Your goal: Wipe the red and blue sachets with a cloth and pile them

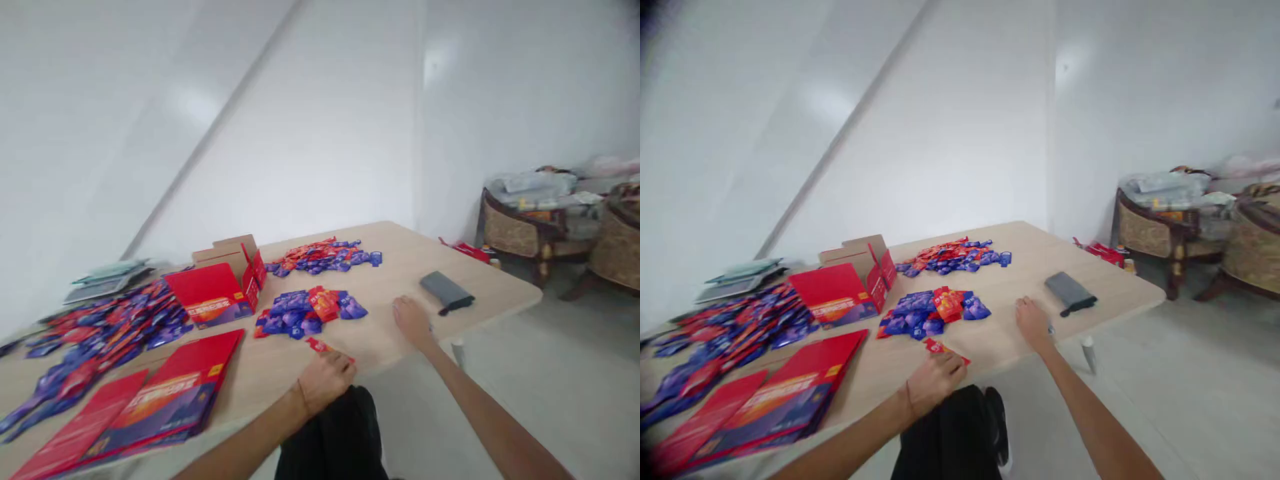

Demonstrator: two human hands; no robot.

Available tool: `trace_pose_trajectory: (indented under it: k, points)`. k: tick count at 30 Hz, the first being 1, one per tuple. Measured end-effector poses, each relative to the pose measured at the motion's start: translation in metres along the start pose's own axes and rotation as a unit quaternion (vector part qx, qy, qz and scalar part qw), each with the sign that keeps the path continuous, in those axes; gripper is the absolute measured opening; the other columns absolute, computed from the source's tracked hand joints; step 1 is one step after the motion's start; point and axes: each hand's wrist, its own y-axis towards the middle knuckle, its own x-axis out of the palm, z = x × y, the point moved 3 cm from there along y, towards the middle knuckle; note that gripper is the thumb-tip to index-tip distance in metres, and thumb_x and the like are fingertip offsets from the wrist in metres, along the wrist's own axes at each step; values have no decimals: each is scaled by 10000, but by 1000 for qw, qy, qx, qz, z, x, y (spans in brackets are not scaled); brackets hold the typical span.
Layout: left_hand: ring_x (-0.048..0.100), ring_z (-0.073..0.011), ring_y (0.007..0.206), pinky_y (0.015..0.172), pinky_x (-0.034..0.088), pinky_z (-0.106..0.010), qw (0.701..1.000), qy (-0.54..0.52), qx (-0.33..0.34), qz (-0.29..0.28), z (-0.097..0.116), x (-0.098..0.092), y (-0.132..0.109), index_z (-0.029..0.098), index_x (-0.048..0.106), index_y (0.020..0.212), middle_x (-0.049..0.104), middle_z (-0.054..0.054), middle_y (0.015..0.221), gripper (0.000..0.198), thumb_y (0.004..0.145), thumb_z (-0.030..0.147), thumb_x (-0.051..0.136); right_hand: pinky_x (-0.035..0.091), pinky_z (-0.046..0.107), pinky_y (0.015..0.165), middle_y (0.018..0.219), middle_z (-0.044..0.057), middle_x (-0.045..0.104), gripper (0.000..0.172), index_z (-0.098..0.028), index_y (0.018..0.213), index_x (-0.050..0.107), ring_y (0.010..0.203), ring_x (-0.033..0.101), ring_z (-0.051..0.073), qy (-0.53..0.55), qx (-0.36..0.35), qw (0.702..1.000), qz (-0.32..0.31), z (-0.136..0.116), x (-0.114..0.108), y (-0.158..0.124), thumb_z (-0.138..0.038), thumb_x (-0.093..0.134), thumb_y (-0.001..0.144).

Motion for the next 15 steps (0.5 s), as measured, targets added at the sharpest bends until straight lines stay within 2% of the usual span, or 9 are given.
trace_pose_trajectory:
  k: [4,7,11,13,15]
  points:
    - [649,-225,858,734,501,-340,999,26,17,17,-42,-27,11,157,625,1003,684,-61,918,106,1064,157,538,429,318,884,1249,138,682,300,-151,1220,667,1105,624,236,-2,9,1000,-3,2,2,2,-221,428,1053]
    - [655,-224,887,784,509,-338,1000,26,8,8,-92,-36,28,155,649,1120,700,-78,954,161,1073,136,496,423,312,861,1218,128,680,279,-166,1199,668,1099,622,234,-4,11,1000,-2,2,1,2,-225,439,1052]
    - [690,-217,949,846,519,-315,998,-25,-49,-13,-165,-31,63,194,720,1135,741,-81,1013,210,1029,124,553,411,305,832,1159,110,678,259,-178,1145,669,1078,620,229,-9,13,1000,5,0,-2,1,-224,430,1058]
    - [698,-216,1012,890,520,-311,997,-35,-62,-7,-191,-23,81,217,737,1179,755,-85,1061,253,1016,129,565,406,303,807,1150,102,673,247,-184,1134,666,1065,619,226,-12,11,1000,7,0,-3,1,-223,434,1057]
    - [698,-216,1060,926,519,-310,997,-40,-68,-2,-206,-10,96,232,754,1184,764,-89,1084,264,1008,143,579,403,303,787,1149,99,670,233,-190,1129,663,1059,617,225,-13,11,1000,6,0,-2,1,-222,446,1051]
